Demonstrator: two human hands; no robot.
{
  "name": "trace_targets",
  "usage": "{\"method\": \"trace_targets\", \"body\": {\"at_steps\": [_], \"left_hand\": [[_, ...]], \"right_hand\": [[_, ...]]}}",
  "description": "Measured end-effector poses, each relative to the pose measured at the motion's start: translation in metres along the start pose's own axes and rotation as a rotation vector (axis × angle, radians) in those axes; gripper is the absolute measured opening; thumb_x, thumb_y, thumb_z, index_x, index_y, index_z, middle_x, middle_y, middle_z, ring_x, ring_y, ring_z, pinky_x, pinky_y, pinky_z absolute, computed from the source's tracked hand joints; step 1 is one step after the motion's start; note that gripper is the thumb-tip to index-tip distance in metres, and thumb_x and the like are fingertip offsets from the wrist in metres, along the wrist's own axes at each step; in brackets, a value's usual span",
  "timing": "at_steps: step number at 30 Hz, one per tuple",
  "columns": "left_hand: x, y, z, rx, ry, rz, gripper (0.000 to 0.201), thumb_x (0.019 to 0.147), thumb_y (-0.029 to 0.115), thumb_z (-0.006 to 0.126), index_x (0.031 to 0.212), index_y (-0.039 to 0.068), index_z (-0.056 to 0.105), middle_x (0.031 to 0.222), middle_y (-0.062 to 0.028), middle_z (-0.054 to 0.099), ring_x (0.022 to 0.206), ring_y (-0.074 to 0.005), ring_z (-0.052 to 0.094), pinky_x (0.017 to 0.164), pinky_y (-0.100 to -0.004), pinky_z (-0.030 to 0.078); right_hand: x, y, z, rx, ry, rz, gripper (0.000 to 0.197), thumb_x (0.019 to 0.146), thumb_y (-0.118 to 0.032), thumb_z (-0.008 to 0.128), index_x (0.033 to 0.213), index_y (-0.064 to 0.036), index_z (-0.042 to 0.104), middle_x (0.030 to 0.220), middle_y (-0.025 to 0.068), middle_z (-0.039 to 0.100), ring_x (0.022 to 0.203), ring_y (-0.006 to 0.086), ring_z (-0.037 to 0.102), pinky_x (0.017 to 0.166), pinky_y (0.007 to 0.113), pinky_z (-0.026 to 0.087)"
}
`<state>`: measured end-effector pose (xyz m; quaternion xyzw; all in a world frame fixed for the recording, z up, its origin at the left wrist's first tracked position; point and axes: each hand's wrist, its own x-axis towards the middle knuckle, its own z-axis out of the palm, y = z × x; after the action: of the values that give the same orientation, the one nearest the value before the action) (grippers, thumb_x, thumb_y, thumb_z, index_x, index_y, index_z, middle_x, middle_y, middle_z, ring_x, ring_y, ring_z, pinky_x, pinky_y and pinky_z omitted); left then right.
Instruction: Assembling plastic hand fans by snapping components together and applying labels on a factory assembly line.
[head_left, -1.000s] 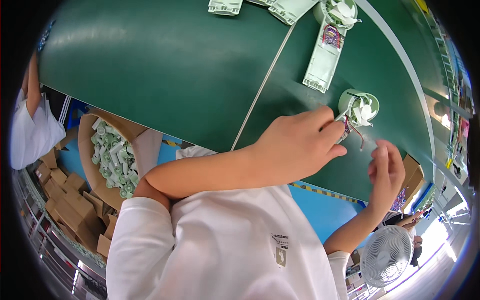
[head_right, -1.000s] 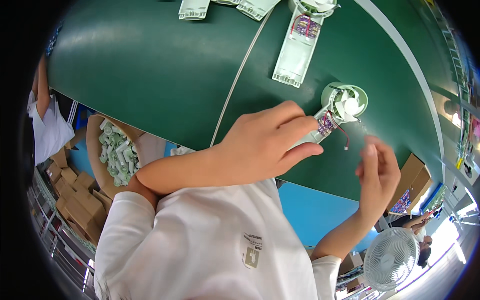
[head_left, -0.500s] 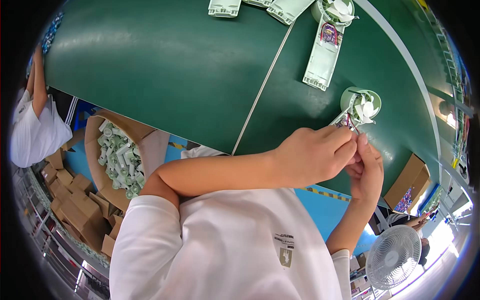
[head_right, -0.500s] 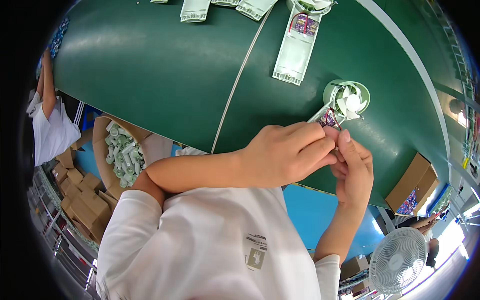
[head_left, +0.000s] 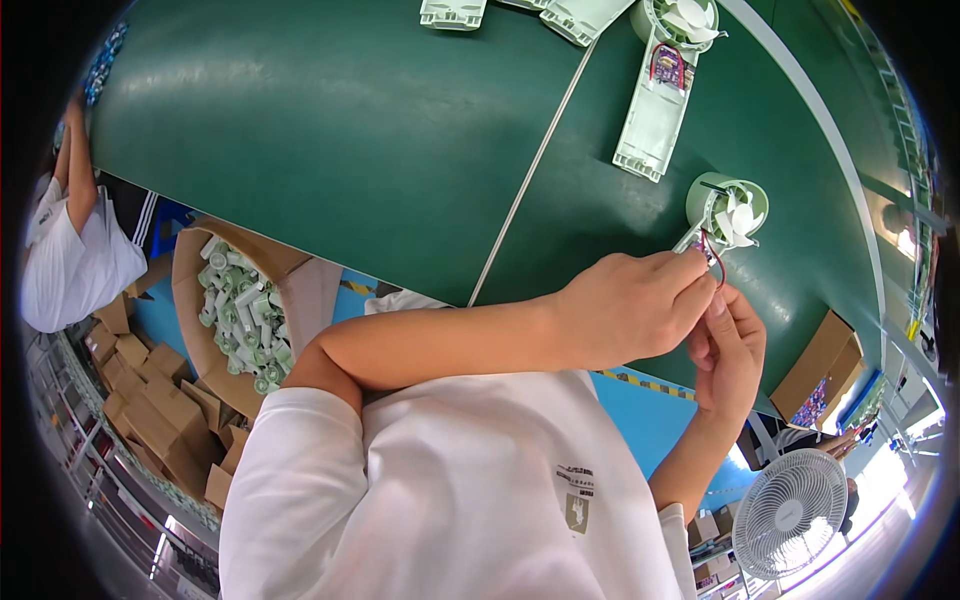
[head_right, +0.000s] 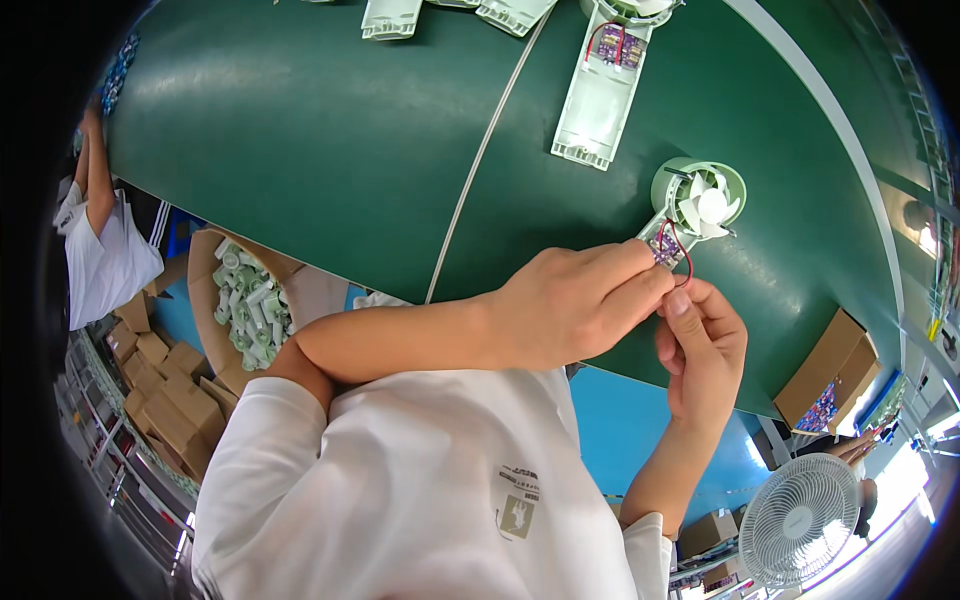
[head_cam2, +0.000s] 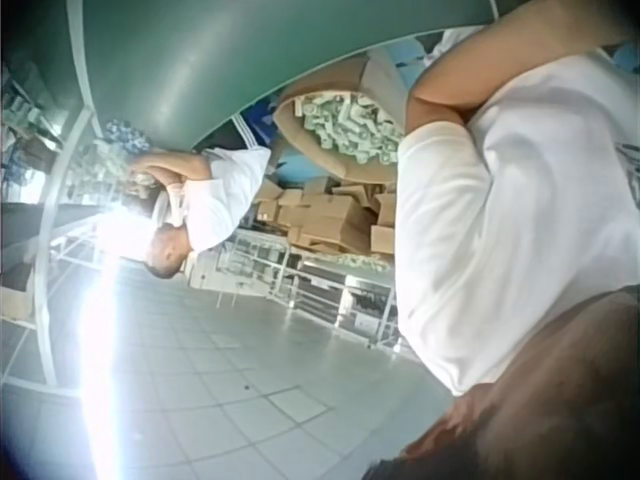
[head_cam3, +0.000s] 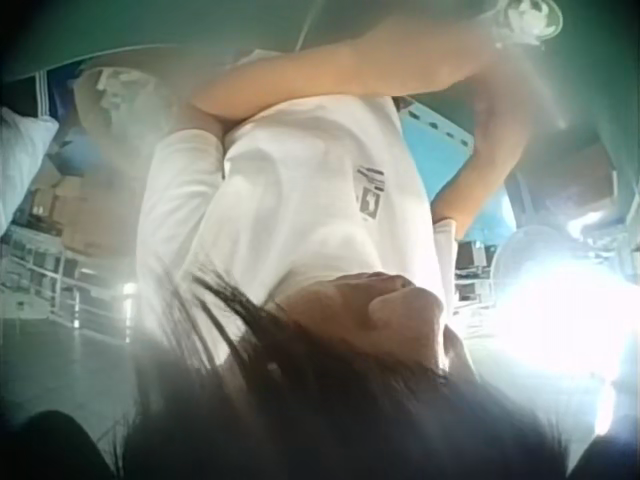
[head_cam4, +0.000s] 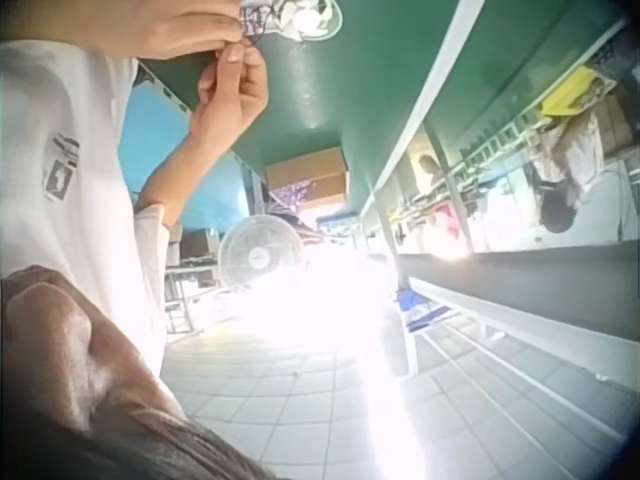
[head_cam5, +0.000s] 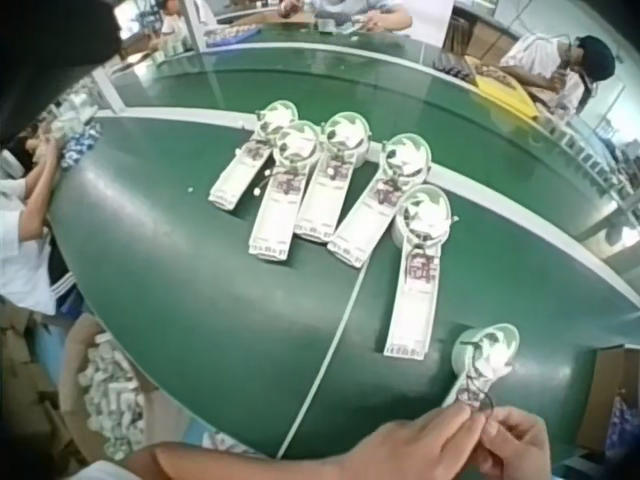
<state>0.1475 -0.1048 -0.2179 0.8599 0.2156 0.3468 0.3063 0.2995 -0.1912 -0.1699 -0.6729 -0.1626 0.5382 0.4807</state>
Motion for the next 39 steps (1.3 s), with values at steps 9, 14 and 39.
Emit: {"method": "trace_targets", "body": {"at_steps": [9, 14, 39], "left_hand": [[0.004, -0.004, -0.014, -0.156, -0.001, -0.327, 0.036, 0.082, 0.023, 0.073, 0.102, -0.001, 0.056, 0.089, -0.008, 0.052, 0.066, -0.0215, 0.059, 0.051, -0.0293, 0.051], [0.0, -0.01, -0.013, -0.112, -0.17, -0.358, 0.031, 0.086, 0.026, 0.067, 0.083, -0.001, 0.054, 0.073, -0.0128, 0.058, 0.057, -0.0266, 0.063, 0.048, -0.0343, 0.051], [0.008, -0.016, -0.009, -0.152, -0.253, -0.421, 0.029, 0.091, 0.024, 0.058, 0.075, 0.0, 0.059, 0.065, -0.0141, 0.063, 0.059, -0.0296, 0.064, 0.055, -0.0391, 0.052]], "right_hand": [[0.011, 0.01, -0.014, -0.165, 0.152, -0.186, 0.014, 0.092, -0.007, 0.064, 0.102, 0.001, 0.066, 0.082, 0.0017, 0.063, 0.055, 0.003, 0.045, 0.044, 0.016, 0.026], [0.02, 0.024, -0.008, -0.303, 0.182, -0.401, 0.01, 0.091, -0.005, 0.065, 0.1, -0.0007, 0.069, 0.092, 0.0039, 0.064, 0.062, 0.0055, 0.053, 0.046, 0.017, 0.034], [0.021, -0.008, 0.021, -0.346, 0.229, -0.13, 0.016, 0.09, -0.013, 0.068, 0.103, -0.0036, 0.063, 0.086, 0.0018, 0.069, 0.069, 0.0053, 0.063, 0.045, 0.017, 0.033]]}}
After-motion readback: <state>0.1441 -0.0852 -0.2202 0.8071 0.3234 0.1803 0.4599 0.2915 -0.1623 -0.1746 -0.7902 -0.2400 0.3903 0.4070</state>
